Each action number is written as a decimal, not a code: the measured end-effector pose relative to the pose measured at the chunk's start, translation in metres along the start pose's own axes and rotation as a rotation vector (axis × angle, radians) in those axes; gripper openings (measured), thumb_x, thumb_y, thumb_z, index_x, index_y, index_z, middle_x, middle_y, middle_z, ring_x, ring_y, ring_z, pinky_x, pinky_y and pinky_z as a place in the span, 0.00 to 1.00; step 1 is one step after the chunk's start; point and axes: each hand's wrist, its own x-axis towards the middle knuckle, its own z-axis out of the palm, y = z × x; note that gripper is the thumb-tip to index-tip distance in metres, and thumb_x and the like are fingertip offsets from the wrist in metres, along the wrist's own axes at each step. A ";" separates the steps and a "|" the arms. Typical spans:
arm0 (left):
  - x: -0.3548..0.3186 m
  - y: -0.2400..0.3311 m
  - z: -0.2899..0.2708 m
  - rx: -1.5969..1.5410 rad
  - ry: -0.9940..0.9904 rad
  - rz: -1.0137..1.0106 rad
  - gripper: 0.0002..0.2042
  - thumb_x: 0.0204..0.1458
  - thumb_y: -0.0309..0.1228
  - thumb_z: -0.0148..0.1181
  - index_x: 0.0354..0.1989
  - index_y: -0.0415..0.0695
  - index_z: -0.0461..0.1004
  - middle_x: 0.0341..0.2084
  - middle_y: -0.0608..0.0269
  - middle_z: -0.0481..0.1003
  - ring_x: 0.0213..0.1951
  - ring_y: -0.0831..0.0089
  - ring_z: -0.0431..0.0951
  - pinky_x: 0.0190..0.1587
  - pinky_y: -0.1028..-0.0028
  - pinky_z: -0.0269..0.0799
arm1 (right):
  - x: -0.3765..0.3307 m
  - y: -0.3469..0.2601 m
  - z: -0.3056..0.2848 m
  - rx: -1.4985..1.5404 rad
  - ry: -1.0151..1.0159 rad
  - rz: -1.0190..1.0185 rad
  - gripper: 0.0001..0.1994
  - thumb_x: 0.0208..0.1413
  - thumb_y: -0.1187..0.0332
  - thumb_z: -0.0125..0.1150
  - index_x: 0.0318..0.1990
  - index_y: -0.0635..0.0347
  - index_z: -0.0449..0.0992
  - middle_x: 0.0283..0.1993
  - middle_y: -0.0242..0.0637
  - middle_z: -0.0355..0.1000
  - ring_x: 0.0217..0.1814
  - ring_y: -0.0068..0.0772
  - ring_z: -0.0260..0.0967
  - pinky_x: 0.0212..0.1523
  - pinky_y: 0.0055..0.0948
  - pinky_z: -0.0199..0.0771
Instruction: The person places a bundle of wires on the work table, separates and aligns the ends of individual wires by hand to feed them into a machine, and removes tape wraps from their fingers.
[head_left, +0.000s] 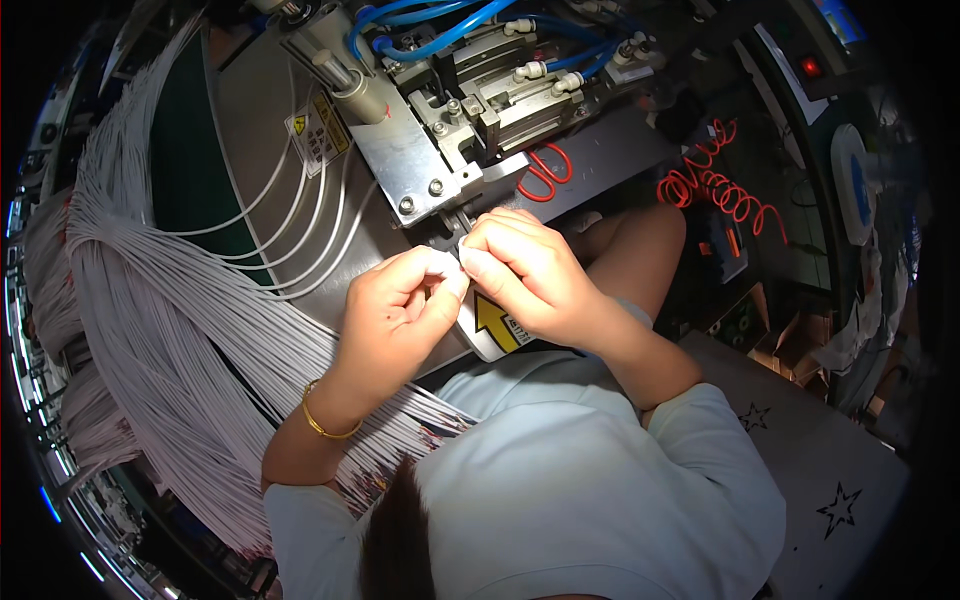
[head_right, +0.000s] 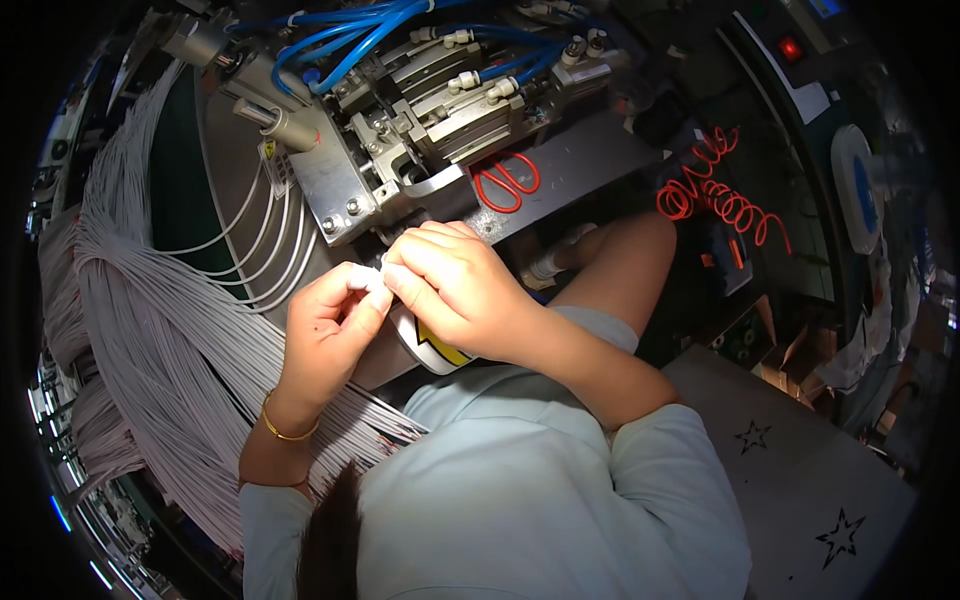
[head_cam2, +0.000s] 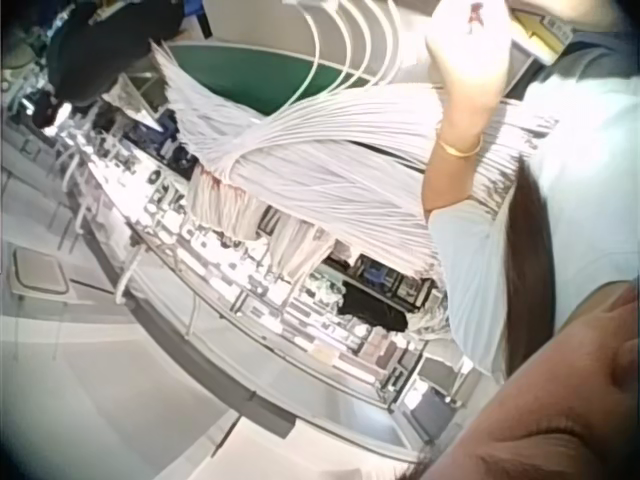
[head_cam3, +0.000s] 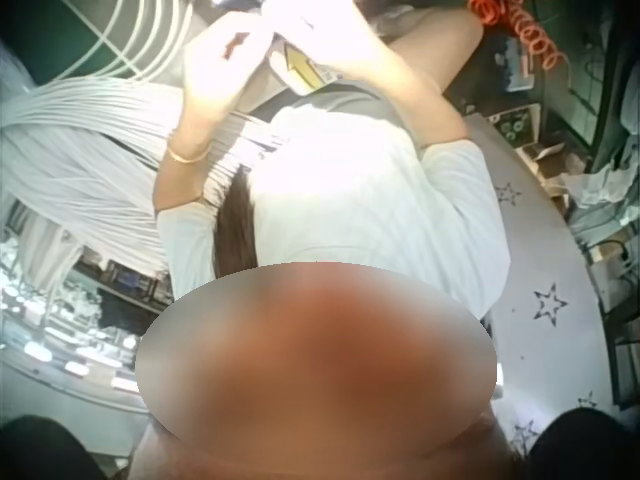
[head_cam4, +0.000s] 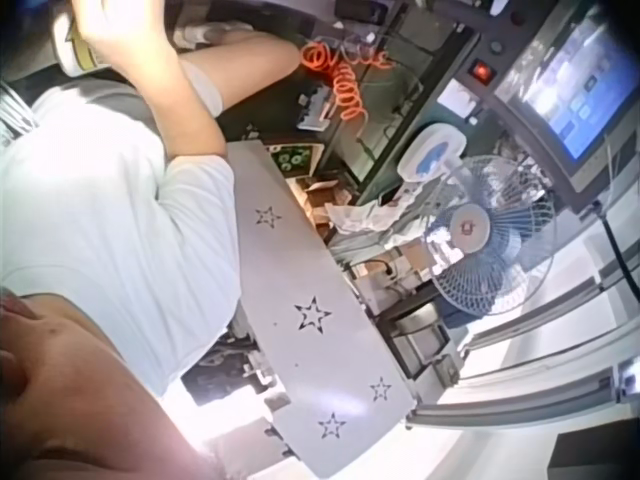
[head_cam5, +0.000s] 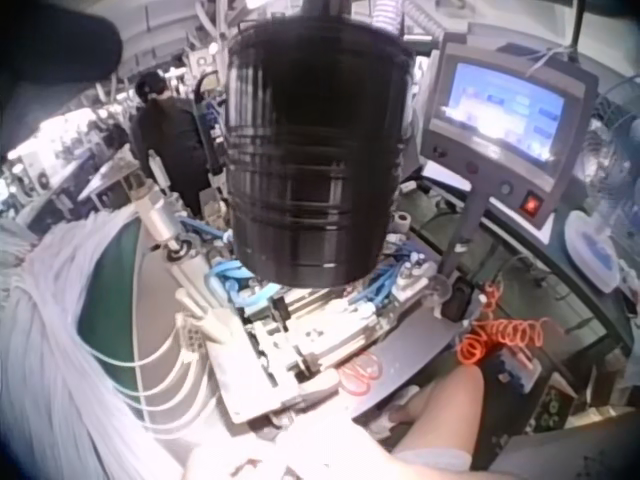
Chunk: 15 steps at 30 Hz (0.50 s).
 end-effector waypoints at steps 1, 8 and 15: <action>0.001 -0.001 0.001 -0.004 -0.001 0.024 0.03 0.55 0.22 0.59 0.35 0.36 0.75 0.20 0.76 0.70 0.21 0.92 0.59 0.22 0.85 0.55 | -0.001 0.000 0.000 -0.017 -0.008 -0.009 0.06 0.58 0.72 0.55 0.33 0.67 0.71 0.28 0.40 0.67 0.28 0.39 0.64 0.39 0.32 0.64; 0.002 0.006 -0.009 0.156 -0.095 -0.178 0.05 0.56 0.24 0.60 0.38 0.36 0.75 0.23 0.72 0.74 0.22 0.92 0.63 0.24 0.86 0.58 | -0.009 0.008 0.004 0.021 0.067 0.169 0.05 0.57 0.72 0.57 0.32 0.65 0.72 0.29 0.39 0.71 0.30 0.38 0.67 0.37 0.32 0.65; -0.001 0.006 -0.009 -0.062 -0.028 -0.221 0.04 0.57 0.24 0.58 0.36 0.36 0.75 0.23 0.73 0.73 0.23 0.93 0.63 0.24 0.87 0.57 | -0.008 0.011 0.002 0.018 0.100 0.029 0.04 0.55 0.75 0.57 0.34 0.67 0.73 0.32 0.40 0.72 0.33 0.36 0.68 0.40 0.30 0.67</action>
